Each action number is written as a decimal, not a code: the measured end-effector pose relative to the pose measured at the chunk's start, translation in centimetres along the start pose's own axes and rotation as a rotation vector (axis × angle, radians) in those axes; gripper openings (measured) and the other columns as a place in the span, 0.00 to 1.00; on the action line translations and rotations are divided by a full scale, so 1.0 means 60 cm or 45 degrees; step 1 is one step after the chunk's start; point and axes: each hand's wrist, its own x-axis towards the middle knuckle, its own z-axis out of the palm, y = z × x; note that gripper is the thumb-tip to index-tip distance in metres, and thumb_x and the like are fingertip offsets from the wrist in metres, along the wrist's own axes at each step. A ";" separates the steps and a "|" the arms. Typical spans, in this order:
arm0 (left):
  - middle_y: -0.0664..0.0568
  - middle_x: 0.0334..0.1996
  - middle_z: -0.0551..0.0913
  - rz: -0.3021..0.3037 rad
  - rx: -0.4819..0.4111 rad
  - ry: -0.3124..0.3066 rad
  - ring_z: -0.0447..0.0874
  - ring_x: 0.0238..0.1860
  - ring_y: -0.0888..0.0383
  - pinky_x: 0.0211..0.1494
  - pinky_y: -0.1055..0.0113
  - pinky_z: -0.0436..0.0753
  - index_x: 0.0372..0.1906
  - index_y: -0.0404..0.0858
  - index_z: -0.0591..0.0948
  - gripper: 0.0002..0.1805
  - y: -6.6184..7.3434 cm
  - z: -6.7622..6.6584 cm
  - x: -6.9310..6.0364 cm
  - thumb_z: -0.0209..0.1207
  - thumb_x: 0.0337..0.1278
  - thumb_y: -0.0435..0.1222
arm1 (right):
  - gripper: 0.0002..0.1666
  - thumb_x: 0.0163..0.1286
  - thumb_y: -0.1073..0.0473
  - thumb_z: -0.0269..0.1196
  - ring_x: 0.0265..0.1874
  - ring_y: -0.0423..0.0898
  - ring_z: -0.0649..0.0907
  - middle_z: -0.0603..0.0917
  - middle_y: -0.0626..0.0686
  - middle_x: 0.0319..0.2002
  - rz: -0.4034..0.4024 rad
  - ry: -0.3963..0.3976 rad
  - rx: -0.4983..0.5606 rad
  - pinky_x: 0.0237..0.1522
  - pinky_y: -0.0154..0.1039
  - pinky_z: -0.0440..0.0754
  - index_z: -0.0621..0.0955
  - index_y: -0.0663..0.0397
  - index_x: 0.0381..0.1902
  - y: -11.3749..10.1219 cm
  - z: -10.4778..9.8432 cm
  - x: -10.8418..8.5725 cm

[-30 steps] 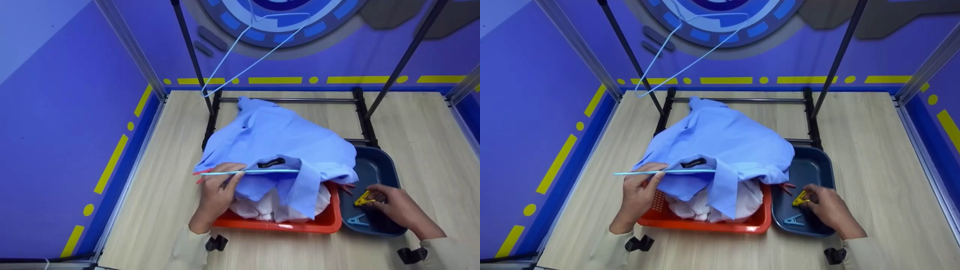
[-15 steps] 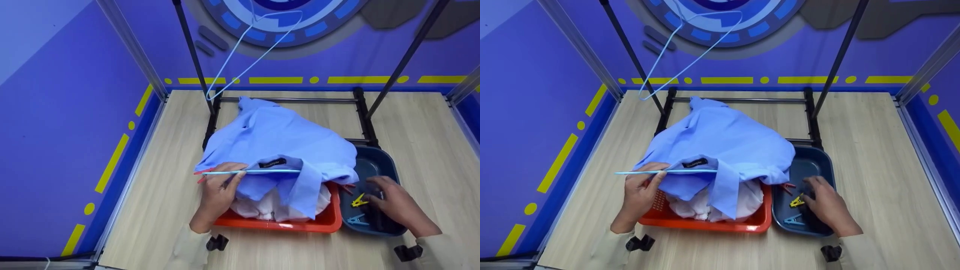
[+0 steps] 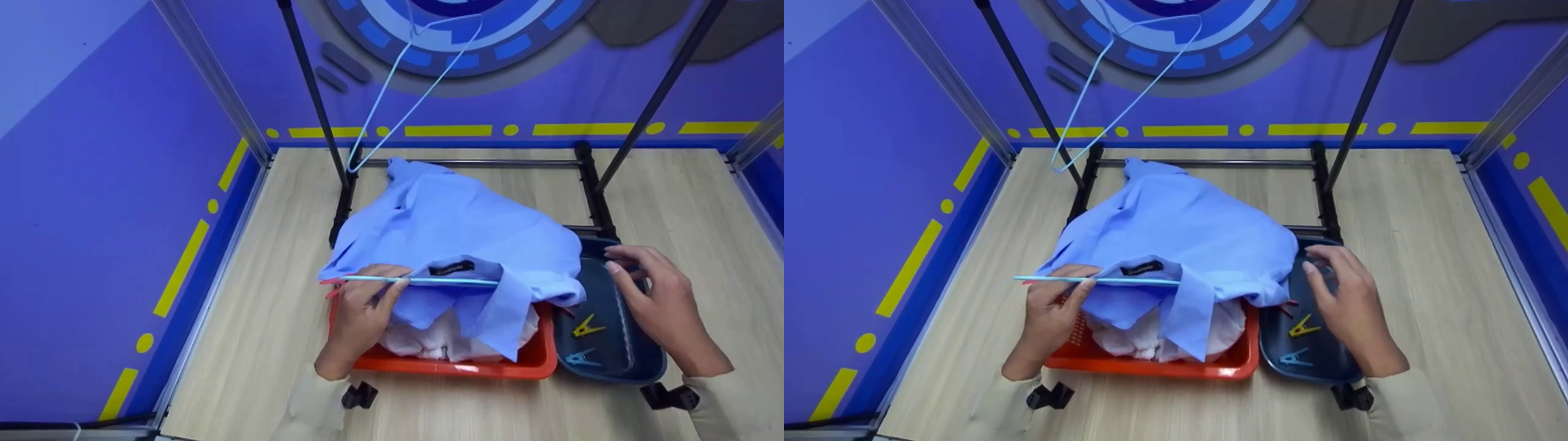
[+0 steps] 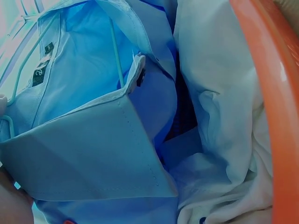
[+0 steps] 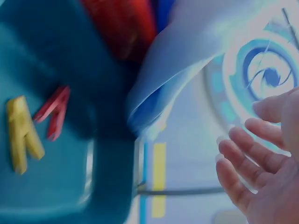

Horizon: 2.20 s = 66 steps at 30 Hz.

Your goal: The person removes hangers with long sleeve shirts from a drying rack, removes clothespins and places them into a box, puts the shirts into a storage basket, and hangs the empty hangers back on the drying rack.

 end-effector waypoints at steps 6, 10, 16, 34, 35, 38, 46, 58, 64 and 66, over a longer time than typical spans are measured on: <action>0.54 0.43 0.88 -0.041 0.018 -0.067 0.85 0.48 0.61 0.55 0.66 0.82 0.49 0.42 0.85 0.16 0.006 0.011 -0.001 0.64 0.55 0.27 | 0.21 0.61 0.65 0.67 0.54 0.22 0.70 0.81 0.53 0.51 -0.190 -0.050 0.094 0.58 0.12 0.61 0.81 0.51 0.53 -0.068 0.005 -0.003; 0.55 0.43 0.88 -0.034 0.026 -0.084 0.85 0.48 0.61 0.55 0.66 0.82 0.48 0.42 0.85 0.14 0.011 0.018 0.002 0.64 0.56 0.29 | 0.27 0.53 0.65 0.73 0.57 0.29 0.72 0.81 0.52 0.51 -0.349 -0.109 0.095 0.62 0.15 0.60 0.81 0.50 0.53 -0.106 0.011 -0.007; 0.58 0.41 0.88 -0.031 0.131 -0.098 0.85 0.48 0.63 0.56 0.66 0.81 0.46 0.45 0.86 0.11 0.021 0.026 0.008 0.63 0.58 0.34 | 0.30 0.47 0.51 0.78 0.50 0.40 0.78 0.83 0.45 0.49 -0.458 -0.228 -0.041 0.61 0.27 0.70 0.83 0.46 0.50 -0.143 0.029 -0.001; 0.52 0.56 0.80 0.020 0.391 0.037 0.72 0.64 0.51 0.68 0.52 0.68 0.57 0.41 0.79 0.28 -0.016 -0.007 -0.007 0.70 0.50 0.45 | 0.16 0.51 0.72 0.72 0.25 0.32 0.70 0.71 0.40 0.25 -0.537 -0.136 0.187 0.26 0.22 0.68 0.78 0.50 0.29 -0.128 0.050 0.006; 0.52 0.58 0.79 0.014 0.405 0.037 0.71 0.65 0.51 0.69 0.51 0.67 0.58 0.41 0.78 0.29 -0.020 -0.013 -0.009 0.70 0.49 0.45 | 0.16 0.50 0.72 0.72 0.25 0.32 0.70 0.70 0.40 0.25 -0.535 -0.124 0.184 0.26 0.22 0.67 0.78 0.50 0.29 -0.126 0.049 0.008; 0.51 0.59 0.78 -0.012 0.433 0.052 0.70 0.66 0.50 0.71 0.50 0.66 0.58 0.39 0.77 0.30 -0.030 -0.028 -0.014 0.71 0.48 0.43 | 0.17 0.49 0.73 0.73 0.24 0.31 0.69 0.69 0.40 0.24 -0.529 -0.104 0.184 0.25 0.23 0.66 0.78 0.50 0.29 -0.118 0.044 0.012; 0.51 0.56 0.79 -0.172 0.529 0.080 0.74 0.60 0.55 0.65 0.55 0.74 0.56 0.40 0.78 0.27 -0.044 -0.047 -0.021 0.71 0.49 0.39 | 0.19 0.45 0.76 0.73 0.24 0.31 0.68 0.69 0.41 0.23 -0.555 -0.090 0.235 0.24 0.24 0.64 0.77 0.52 0.28 -0.098 0.036 0.018; 0.54 0.45 0.86 -0.086 0.562 0.121 0.79 0.51 0.56 0.53 0.60 0.73 0.48 0.42 0.84 0.18 -0.046 -0.049 -0.019 0.71 0.49 0.40 | 0.17 0.49 0.72 0.73 0.25 0.33 0.71 0.71 0.42 0.24 -0.442 -0.159 0.213 0.26 0.23 0.68 0.79 0.50 0.30 -0.095 0.028 0.019; 0.55 0.41 0.88 -0.073 0.555 0.125 0.82 0.48 0.58 0.51 0.63 0.72 0.44 0.42 0.87 0.16 -0.044 -0.052 -0.017 0.72 0.48 0.40 | 0.16 0.52 0.70 0.73 0.26 0.32 0.72 0.73 0.41 0.25 -0.400 -0.195 0.169 0.27 0.22 0.70 0.79 0.48 0.32 -0.091 0.027 0.019; 0.55 0.39 0.88 -0.068 0.546 0.127 0.83 0.47 0.58 0.51 0.63 0.73 0.43 0.42 0.87 0.14 -0.044 -0.053 -0.017 0.72 0.48 0.39 | 0.15 0.52 0.69 0.72 0.26 0.32 0.72 0.72 0.41 0.25 -0.392 -0.202 0.168 0.27 0.22 0.70 0.79 0.48 0.31 -0.090 0.026 0.019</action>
